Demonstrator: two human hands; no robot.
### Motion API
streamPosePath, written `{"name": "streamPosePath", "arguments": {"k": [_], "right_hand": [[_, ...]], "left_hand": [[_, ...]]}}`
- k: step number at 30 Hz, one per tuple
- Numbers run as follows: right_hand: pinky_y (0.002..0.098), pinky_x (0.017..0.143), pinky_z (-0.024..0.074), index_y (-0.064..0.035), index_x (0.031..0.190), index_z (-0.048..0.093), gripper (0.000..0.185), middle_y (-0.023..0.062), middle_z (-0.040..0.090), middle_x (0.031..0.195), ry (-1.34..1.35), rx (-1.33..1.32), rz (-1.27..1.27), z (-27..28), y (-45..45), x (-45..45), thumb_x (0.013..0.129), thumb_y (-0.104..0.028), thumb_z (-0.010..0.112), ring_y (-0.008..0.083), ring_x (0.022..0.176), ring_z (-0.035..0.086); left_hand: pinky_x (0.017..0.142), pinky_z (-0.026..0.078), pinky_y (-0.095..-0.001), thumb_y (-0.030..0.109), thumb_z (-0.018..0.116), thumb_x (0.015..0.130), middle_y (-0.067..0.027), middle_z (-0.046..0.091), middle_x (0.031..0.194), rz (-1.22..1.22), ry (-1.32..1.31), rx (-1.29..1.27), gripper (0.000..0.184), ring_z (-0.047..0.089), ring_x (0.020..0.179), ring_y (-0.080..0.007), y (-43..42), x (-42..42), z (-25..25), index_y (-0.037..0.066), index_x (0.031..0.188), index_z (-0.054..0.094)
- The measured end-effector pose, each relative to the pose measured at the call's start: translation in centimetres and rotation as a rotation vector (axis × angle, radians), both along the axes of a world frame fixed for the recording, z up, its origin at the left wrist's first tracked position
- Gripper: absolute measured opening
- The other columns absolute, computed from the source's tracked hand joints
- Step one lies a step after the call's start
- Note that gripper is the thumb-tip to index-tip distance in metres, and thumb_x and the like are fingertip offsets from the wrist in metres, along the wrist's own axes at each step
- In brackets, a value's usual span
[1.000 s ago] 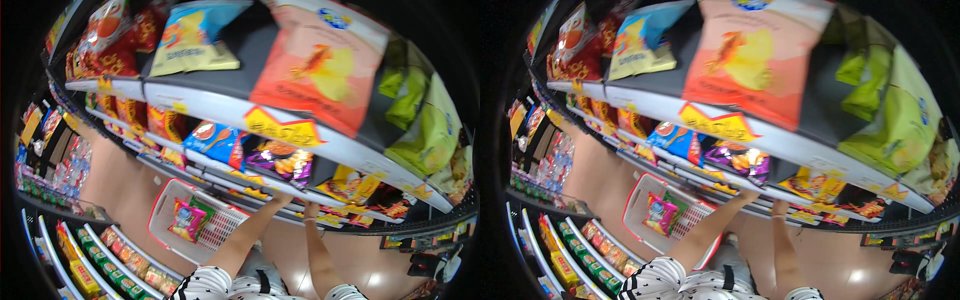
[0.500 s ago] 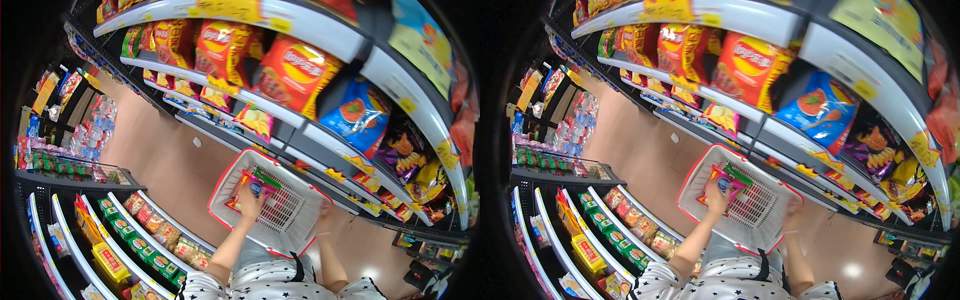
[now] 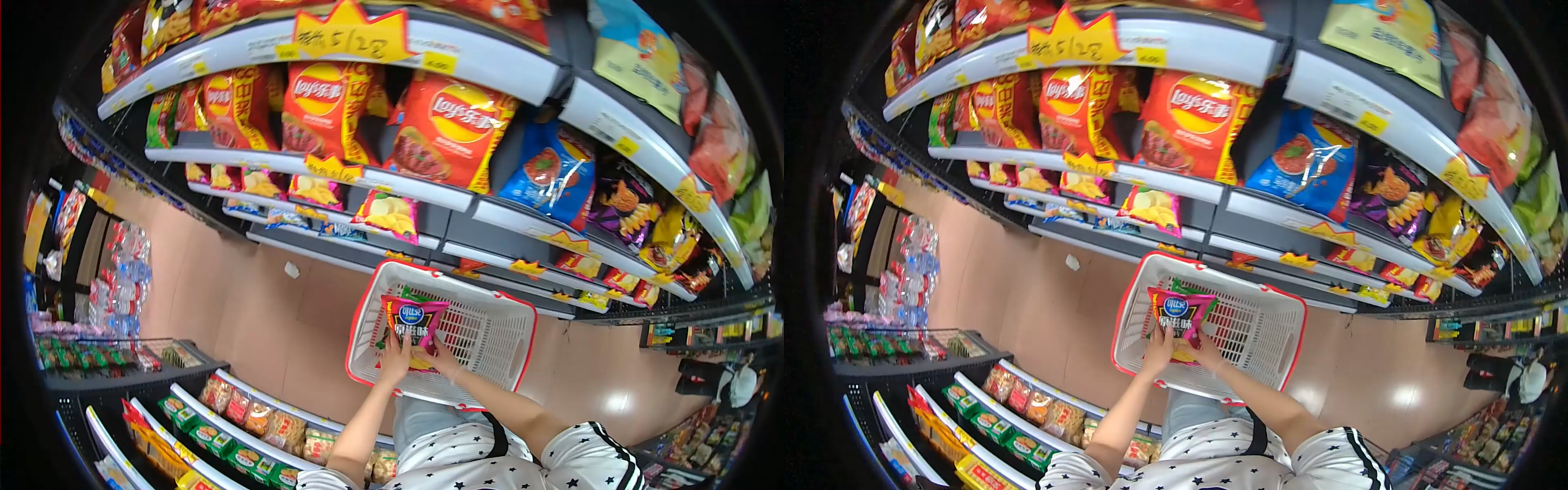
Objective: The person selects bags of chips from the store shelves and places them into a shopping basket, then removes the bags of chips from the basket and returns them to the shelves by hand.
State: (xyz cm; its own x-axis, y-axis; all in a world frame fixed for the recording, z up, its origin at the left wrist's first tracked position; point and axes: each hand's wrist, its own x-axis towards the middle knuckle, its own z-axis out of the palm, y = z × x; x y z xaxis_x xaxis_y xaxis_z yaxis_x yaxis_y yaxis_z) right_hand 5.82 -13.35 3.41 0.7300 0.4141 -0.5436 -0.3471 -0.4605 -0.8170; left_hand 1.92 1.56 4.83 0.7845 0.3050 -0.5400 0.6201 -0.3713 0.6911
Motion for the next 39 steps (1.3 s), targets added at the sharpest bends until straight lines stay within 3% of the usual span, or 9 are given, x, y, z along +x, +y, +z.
{"name": "streamPosePath", "arguments": {"k": [9, 16, 18, 21, 25, 27, 29, 35, 39], "right_hand": [[0.0368, 0.089, 0.039, 0.0068, 0.127, 0.034, 0.078, 0.0206, 0.049, 0.107, -0.488, 0.074, -0.469, 9.6, -10.4, 1.9, 0.069, -0.027, 0.074, 0.0304, 0.103, 0.048], [0.0412, 0.086, 0.0401, 0.0055, 0.123, 0.039, 0.069, 0.0241, 0.05, 0.108, -0.995, -0.106, -0.631, 10.8, -17.4, 17.9, 0.072, -0.027, 0.072, 0.0383, 0.101, 0.049], [0.0405, 0.077, 0.043, 0.0008, 0.1, 0.057, 0.04, 0.0196, 0.061, 0.091, -1.071, -0.241, -0.607, 9.0, -19.6, 22.8, 0.072, -0.024, 0.071, 0.036, 0.086, 0.056], [0.0415, 0.081, 0.0438, -0.0029, 0.101, 0.059, 0.031, 0.0174, 0.062, 0.096, -0.867, -0.608, -0.176, 3.8, -23.0, 27.3, 0.075, -0.021, 0.063, 0.0337, 0.092, 0.057], [0.0419, 0.088, 0.0416, -0.006, 0.109, 0.057, 0.032, 0.0164, 0.057, 0.111, -1.074, -1.035, 0.393, 3.7, -24.4, 26.6, 0.079, -0.018, 0.055, 0.0312, 0.104, 0.054], [0.0436, 0.083, 0.0437, -0.0068, 0.095, 0.064, 0.023, 0.0123, 0.063, 0.1, -1.315, -1.061, 0.19, 2.9, -24.1, 26.3, 0.083, -0.015, 0.046, 0.0297, 0.095, 0.059], [0.0414, 0.077, 0.0469, -0.0064, 0.092, 0.064, 0.021, 0.0134, 0.063, 0.097, -0.867, -1.021, 0.304, 3.8, -23.5, 26.8, 0.081, -0.013, 0.048, 0.0294, 0.09, 0.061], [0.0458, 0.096, 0.0288, 0.0023, 0.115, 0.045, 0.043, 0.0234, 0.048, 0.114, -1.191, -0.36, -0.621, 9.7, -21.4, 19.4, 0.083, -0.022, 0.06, 0.0374, 0.11, 0.041], [0.0442, 0.093, 0.0322, 0.0016, 0.119, 0.043, 0.045, 0.0206, 0.048, 0.114, -1.038, -0.388, -0.349, 8.9, -19.6, 10.3, 0.083, -0.019, 0.059, 0.0368, 0.107, 0.043]], "left_hand": [[0.1, 0.026, -0.0444, 0.043, 0.039, 0.09, -0.0276, 0.034, 0.132, -0.183, -0.549, 0.058, 0.069, 0.036, 0.118, -0.0423, -10.9, 4.6, 13.7, -0.008, 0.133, 0.024], [0.095, 0.031, -0.0448, 0.035, 0.04, 0.092, -0.0303, 0.042, 0.122, -0.296, -0.821, 0.079, 0.057, 0.043, 0.11, -0.0429, -19.1, 22.0, 11.2, -0.006, 0.13, 0.03], [0.085, 0.035, -0.0439, 0.031, 0.048, 0.085, -0.0145, 0.061, 0.096, -0.592, -0.635, 0.222, 0.029, 0.051, 0.098, -0.0342, -19.2, 26.3, 12.1, 0.007, 0.093, 0.06], [0.087, 0.036, -0.0452, 0.033, 0.047, 0.083, -0.0134, 0.062, 0.094, -0.65, -0.391, 0.391, 0.031, 0.051, 0.103, -0.0333, -20.9, 29.9, 9.1, 0.008, 0.091, 0.063], [0.088, 0.036, -0.045, 0.033, 0.046, 0.083, -0.0159, 0.06, 0.1, -0.546, -0.368, 0.319, 0.032, 0.049, 0.106, -0.034, -22.9, 30.8, 6.4, 0.008, 0.095, 0.062], [0.089, 0.036, -0.0449, 0.033, 0.046, 0.084, -0.0172, 0.059, 0.104, -0.499, -0.346, 0.28, 0.032, 0.048, 0.107, -0.0344, -23.1, 30.7, 4.7, 0.009, 0.097, 0.062], [0.091, 0.035, -0.0442, 0.026, 0.05, 0.085, -0.0226, 0.053, 0.108, -0.277, -0.515, 0.098, 0.031, 0.047, 0.104, -0.0388, -22.4, 28.5, 5.0, 0.003, 0.104, 0.056], [0.088, 0.037, -0.0431, 0.011, 0.056, 0.082, -0.0199, 0.051, 0.106, 0.069, -0.845, 0.312, 0.032, 0.047, 0.101, -0.0369, -16.1, 14.3, 5.7, 0.001, 0.11, 0.048], [0.09, 0.036, -0.0436, 0.017, 0.06, 0.08, -0.0198, 0.047, 0.113, 0.13, -0.427, 0.459, 0.04, 0.042, 0.109, -0.0359, -9.8, 6.9, -2.3, 0.001, 0.114, 0.045]]}}
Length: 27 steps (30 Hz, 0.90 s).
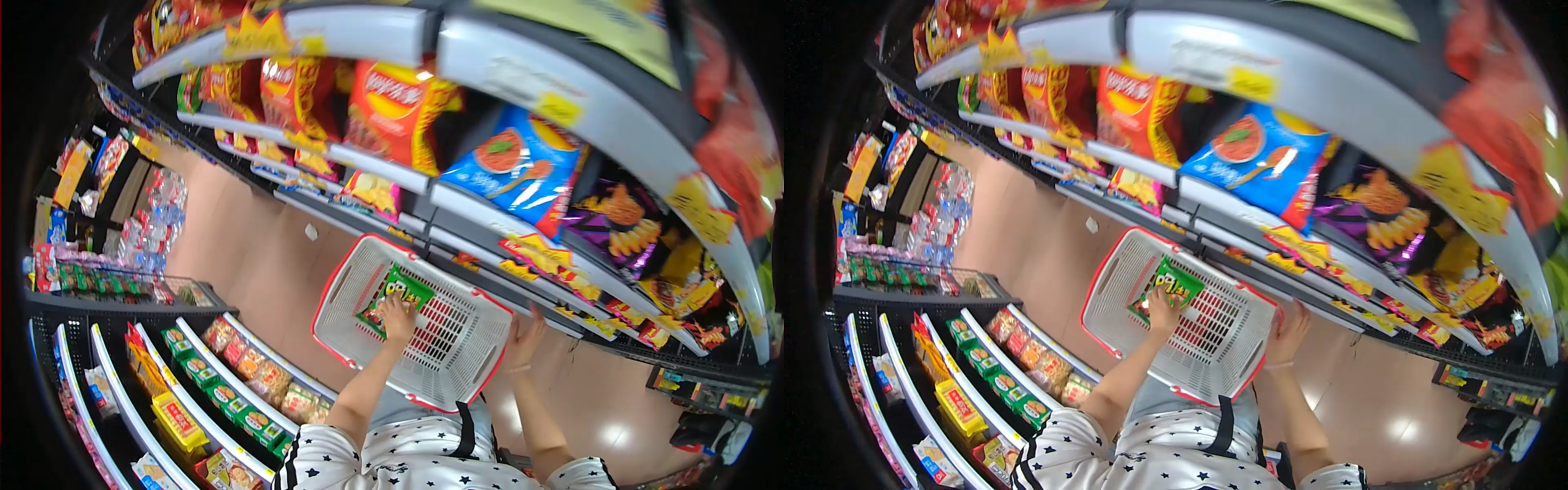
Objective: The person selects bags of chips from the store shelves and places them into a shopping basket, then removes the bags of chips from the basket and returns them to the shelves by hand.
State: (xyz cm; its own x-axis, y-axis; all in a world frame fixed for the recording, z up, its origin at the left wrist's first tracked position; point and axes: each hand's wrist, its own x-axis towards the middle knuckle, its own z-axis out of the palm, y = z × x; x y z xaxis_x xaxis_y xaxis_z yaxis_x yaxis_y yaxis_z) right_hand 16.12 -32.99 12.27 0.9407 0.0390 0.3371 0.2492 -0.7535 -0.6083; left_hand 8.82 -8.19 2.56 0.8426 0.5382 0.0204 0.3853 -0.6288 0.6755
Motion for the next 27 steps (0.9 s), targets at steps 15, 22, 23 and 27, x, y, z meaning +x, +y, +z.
{"name": "streamPosePath", "arguments": {"k": [15, 22, 23, 27], "right_hand": [[0.0295, 0.084, 0.0422, -0.0033, 0.125, 0.04, 0.055, 0.0116, 0.046, 0.122, 1.419, 0.715, -0.143, -21.9, 20.0, -9.4, 0.083, -0.037, 0.057, 0.0197, 0.098, 0.052], [0.032, 0.083, 0.0426, -0.0011, 0.122, 0.045, 0.052, 0.0146, 0.059, 0.108, 1.106, 0.466, -0.098, -21.0, 18.3, -11.2, 0.079, -0.025, 0.063, 0.0256, 0.098, 0.057], [0.0322, 0.08, 0.0435, -0.0011, 0.116, 0.05, 0.046, 0.0149, 0.061, 0.102, 1.048, 0.378, -0.079, -18.6, 18.0, -11.1, 0.079, -0.025, 0.063, 0.0253, 0.094, 0.058], [0.0327, 0.074, 0.0458, -0.002, 0.101, 0.06, 0.034, 0.0143, 0.065, 0.09, 0.783, 0.28, 0.012, -7.9, 15.5, -10.1, 0.076, -0.024, 0.066, 0.0234, 0.083, 0.062]], "left_hand": [[0.1, 0.007, -0.0629, 0.058, 0.046, 0.079, -0.0191, 0.032, 0.135, 0.144, 0.75, -0.28, 0.082, 0.027, 0.127, -0.0344, 6.7, -1.5, -9.2, 0.001, 0.134, 0.026], [0.099, 0.013, -0.0627, 0.047, 0.046, 0.082, -0.0189, 0.049, 0.122, -0.05, 0.61, -0.241, 0.07, 0.042, 0.117, -0.0318, 4.7, -3.9, -4.0, -0.003, 0.129, 0.033], [0.098, 0.017, -0.061, 0.045, 0.047, 0.082, -0.0197, 0.049, 0.121, -0.07, 0.543, -0.217, 0.068, 0.043, 0.116, -0.0322, 4.4, -4.7, -3.1, -0.003, 0.128, 0.034], [0.097, 0.031, -0.0458, 0.032, 0.054, 0.082, -0.0233, 0.046, 0.121, -0.203, 0.177, -0.399, 0.061, 0.044, 0.112, -0.036, 4.4, -7.1, 5.4, -0.006, 0.126, 0.034]]}}
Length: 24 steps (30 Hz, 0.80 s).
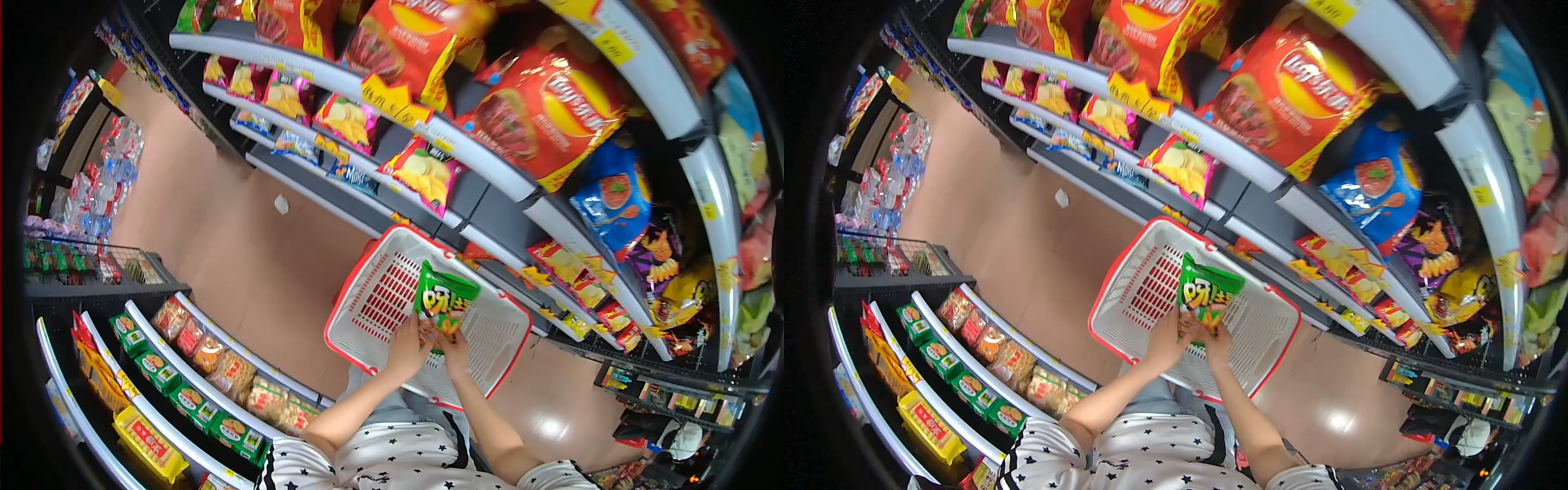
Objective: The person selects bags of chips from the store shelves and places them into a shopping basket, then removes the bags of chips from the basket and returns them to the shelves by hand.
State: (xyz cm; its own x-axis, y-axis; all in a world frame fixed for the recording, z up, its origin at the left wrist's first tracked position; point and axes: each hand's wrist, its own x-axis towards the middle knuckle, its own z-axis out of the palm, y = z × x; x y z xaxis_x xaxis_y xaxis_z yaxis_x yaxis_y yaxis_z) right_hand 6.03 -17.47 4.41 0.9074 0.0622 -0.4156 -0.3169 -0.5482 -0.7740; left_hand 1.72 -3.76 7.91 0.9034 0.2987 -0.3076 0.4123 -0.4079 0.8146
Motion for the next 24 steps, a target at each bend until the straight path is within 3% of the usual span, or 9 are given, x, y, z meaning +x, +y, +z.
{"name": "streamPosePath", "arguments": {"k": [3, 7, 11, 13, 17, 20, 21, 23, 24], "right_hand": [[0.0321, 0.074, 0.0461, -0.0009, 0.098, 0.061, 0.032, 0.0128, 0.065, 0.09, -0.111, -0.056, -0.068, 7.5, -2.4, 1.1, 0.076, -0.024, 0.068, 0.0205, 0.082, 0.062], [0.0266, 0.083, 0.041, -0.0004, 0.106, 0.057, 0.035, 0.0089, 0.061, 0.099, -0.339, 0.145, -0.144, 10.4, -4.5, 7.2, 0.082, -0.025, 0.063, 0.0129, 0.091, 0.055], [0.0285, 0.081, 0.0404, 0.0016, 0.108, 0.055, 0.041, 0.0095, 0.061, 0.102, -0.312, -0.04, 0.026, 9.8, -3.1, 17.7, 0.083, -0.032, 0.06, 0.0161, 0.092, 0.054], [0.033, 0.082, 0.0425, 0.0014, 0.107, 0.056, 0.05, 0.019, 0.06, 0.104, -0.494, 0.037, 0.034, 7.9, -1.9, 22.2, 0.08, -0.04, 0.061, 0.0287, 0.092, 0.058], [0.0355, 0.085, 0.0408, 0.005, 0.115, 0.05, 0.058, 0.0228, 0.055, 0.112, -0.561, -0.153, -0.011, 3.4, -1.6, 28.6, 0.082, -0.041, 0.06, 0.0312, 0.101, 0.053], [0.0378, 0.089, 0.0385, 0.0075, 0.121, 0.043, 0.065, 0.0268, 0.05, 0.115, -0.609, -0.192, -0.006, 2.4, -1.5, 28.4, 0.083, -0.042, 0.058, 0.036, 0.107, 0.047], [0.0388, 0.091, 0.0371, 0.0086, 0.124, 0.039, 0.067, 0.0282, 0.047, 0.117, -0.667, -0.212, -0.011, 2.6, -1.7, 27.9, 0.083, -0.042, 0.057, 0.0375, 0.11, 0.044], [0.0458, 0.098, 0.0266, 0.0081, 0.128, 0.03, 0.063, 0.0294, 0.034, 0.127, -0.789, -0.207, 0.0, 4.8, -1.7, 23.7, 0.087, -0.032, 0.056, 0.0403, 0.117, 0.033], [0.0471, 0.098, 0.026, 0.0063, 0.129, 0.03, 0.059, 0.0281, 0.036, 0.126, -0.941, -0.245, 0.04, 5.8, -1.9, 21.3, 0.088, -0.028, 0.054, 0.0401, 0.118, 0.033]], "left_hand": [[0.097, 0.032, -0.0423, 0.023, 0.057, 0.081, -0.0243, 0.044, 0.122, -0.094, -0.293, -0.276, 0.057, 0.044, 0.112, -0.0378, 0.7, -0.4, 4.8, -0.006, 0.125, 0.035], [0.097, 0.032, -0.0435, 0.016, 0.058, 0.08, -0.024, 0.043, 0.123, -0.08, -0.414, -0.075, 0.052, 0.042, 0.113, -0.0388, 1.4, -1.1, 5.7, -0.004, 0.123, 0.038], [0.098, 0.031, -0.0441, 0.012, 0.058, 0.08, -0.0217, 0.041, 0.124, 0.216, -0.448, 0.162, 0.047, 0.038, 0.116, -0.0387, 2.7, -1.7, 5.1, -0.002, 0.121, 0.04], [0.099, 0.029, -0.0443, 0.013, 0.057, 0.081, -0.0213, 0.039, 0.126, 0.492, -0.399, 0.237, 0.046, 0.035, 0.118, -0.0374, 3.0, -3.0, 5.4, -0.002, 0.121, 0.039], [0.1, 0.027, -0.0443, 0.016, 0.055, 0.084, -0.0202, 0.037, 0.127, 0.809, -0.295, 0.476, 0.045, 0.033, 0.12, -0.0351, 2.4, -6.8, 3.7, -0.001, 0.121, 0.038], [0.1, 0.026, -0.0439, 0.023, 0.05, 0.088, -0.0171, 0.04, 0.124, 1.423, -0.011, 0.25, 0.042, 0.031, 0.121, -0.0289, 0.6, -10.3, -1.7, 0.0, 0.121, 0.039], [0.1, 0.026, -0.0439, 0.023, 0.05, 0.088, -0.0171, 0.04, 0.124, 1.448, 0.004, 0.269, 0.042, 0.031, 0.121, -0.0289, -0.2, -12.3, -5.5, 0.0, 0.121, 0.039], [0.099, 0.028, -0.0439, 0.028, 0.045, 0.089, -0.015, 0.043, 0.125, 1.9, -0.004, -0.525, 0.044, 0.03, 0.123, -0.0266, -2.6, -15.7, -11.6, 0.0, 0.123, 0.04], [0.099, 0.028, -0.0439, 0.028, 0.045, 0.089, -0.015, 0.043, 0.125, 1.937, 0.0, -0.51, 0.044, 0.03, 0.123, -0.0266, -4.2, -15.8, -12.7, 0.0, 0.123, 0.04]]}}
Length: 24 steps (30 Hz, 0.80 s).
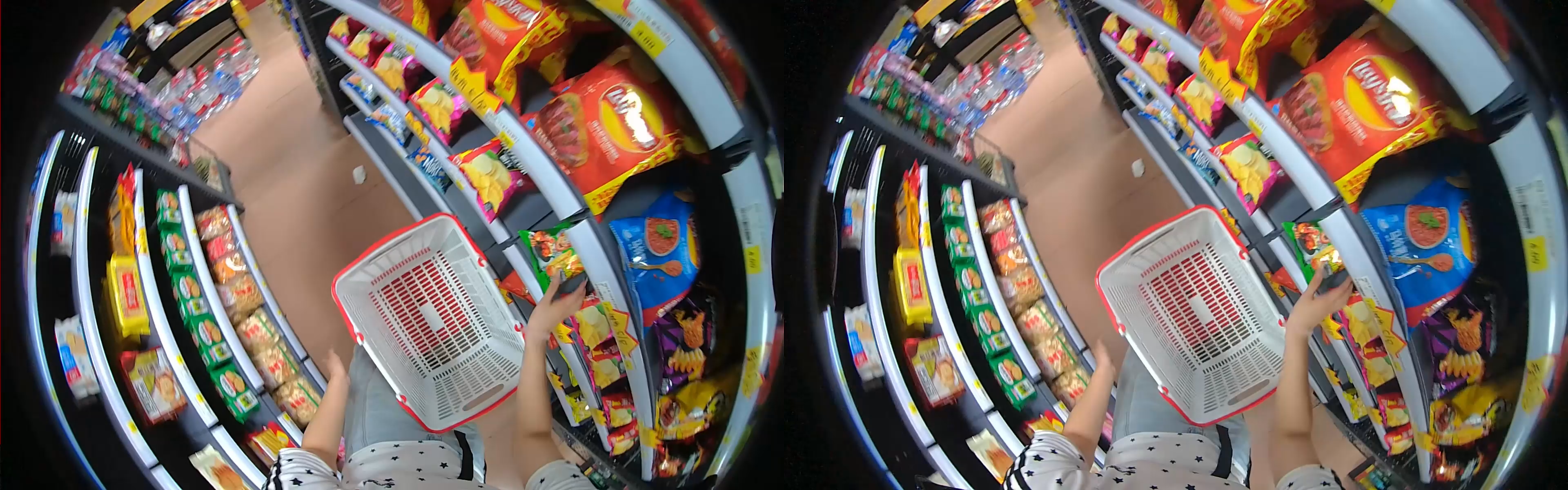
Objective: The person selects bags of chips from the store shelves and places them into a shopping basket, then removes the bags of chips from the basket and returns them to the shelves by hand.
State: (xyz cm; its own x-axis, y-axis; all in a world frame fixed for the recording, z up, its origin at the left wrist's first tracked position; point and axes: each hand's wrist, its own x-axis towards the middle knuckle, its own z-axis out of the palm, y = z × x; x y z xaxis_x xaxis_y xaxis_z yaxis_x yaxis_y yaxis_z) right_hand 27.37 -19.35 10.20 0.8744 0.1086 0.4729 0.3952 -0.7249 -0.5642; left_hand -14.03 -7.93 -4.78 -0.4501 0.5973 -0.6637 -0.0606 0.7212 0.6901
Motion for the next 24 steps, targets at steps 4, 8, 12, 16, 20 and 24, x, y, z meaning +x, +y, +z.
{"name": "streamPosePath", "arguments": {"k": [4, 8, 12, 16, 20, 24], "right_hand": [[0.0452, 0.098, 0.0274, 0.0014, 0.121, 0.041, 0.045, 0.0205, 0.039, 0.126, 0.122, -0.087, 0.535, -3.7, -2.0, -8.0, 0.087, -0.023, 0.055, 0.0346, 0.118, 0.035], [0.0456, 0.1, 0.0252, -0.0017, 0.122, 0.042, 0.045, 0.0175, 0.035, 0.131, 0.487, -0.315, 1.011, -10.0, 0.1, -13.3, 0.084, -0.021, 0.057, 0.0339, 0.121, 0.032], [0.0473, 0.105, 0.0195, -0.0043, 0.131, 0.035, 0.053, 0.0155, 0.027, 0.139, 0.301, -0.594, 1.171, -18.4, 3.3, -15.1, 0.087, -0.029, 0.053, 0.035, 0.128, 0.024], [0.0482, 0.107, 0.0135, -0.004, 0.138, 0.023, 0.058, 0.0153, 0.02, 0.144, 0.065, -0.808, 1.128, -25.5, 5.5, -16.3, 0.091, -0.031, 0.045, 0.0352, 0.132, 0.018], [0.0481, 0.107, 0.0127, -0.0032, 0.138, 0.024, 0.056, 0.0152, 0.018, 0.145, 0.082, -0.726, 1.155, -25.9, 5.6, -17.1, 0.091, -0.026, 0.044, 0.0356, 0.132, 0.016], [0.0514, 0.106, 0.0132, -0.0015, 0.136, 0.026, 0.062, 0.015, 0.02, 0.144, 0.009, -0.757, 1.15, -27.2, 5.7, -16.6, 0.088, -0.033, 0.049, 0.0369, 0.132, 0.016]], "left_hand": [[0.098, 0.035, -0.0419, 0.052, 0.034, 0.089, -0.0135, 0.038, 0.135, -0.723, -0.24, -0.252, 0.065, 0.041, 0.121, -0.0217, -5.0, 1.5, -4.0, 0.011, 0.139, 0.025], [0.1, 0.03, -0.0412, 0.057, 0.032, 0.085, -0.0122, 0.04, 0.132, -0.768, -0.223, -0.168, 0.069, 0.038, 0.122, -0.02, -10.0, 5.3, -11.4, 0.014, 0.139, 0.025], [0.096, 0.034, -0.0404, 0.048, 0.035, 0.087, -0.014, 0.045, 0.126, -0.569, -0.068, -0.051, 0.062, 0.043, 0.116, -0.0224, -10.9, 9.0, -12.8, 0.011, 0.136, 0.03], [0.092, 0.037, -0.0396, 0.04, 0.039, 0.088, -0.0158, 0.05, 0.12, -0.428, 0.058, 0.075, 0.056, 0.048, 0.11, -0.0248, -9.8, 10.9, -14.2, 0.008, 0.133, 0.034], [0.088, 0.04, -0.0388, 0.032, 0.042, 0.089, -0.0176, 0.055, 0.113, -0.35, 0.118, 0.138, 0.05, 0.053, 0.104, -0.0272, -8.7, 10.7, -15.2, 0.005, 0.131, 0.039], [0.087, 0.041, -0.04, 0.029, 0.049, 0.088, -0.0208, 0.056, 0.109, -0.431, 0.264, 0.301, 0.049, 0.054, 0.101, -0.03, -8.1, 9.9, -15.1, 0.003, 0.129, 0.041]]}}
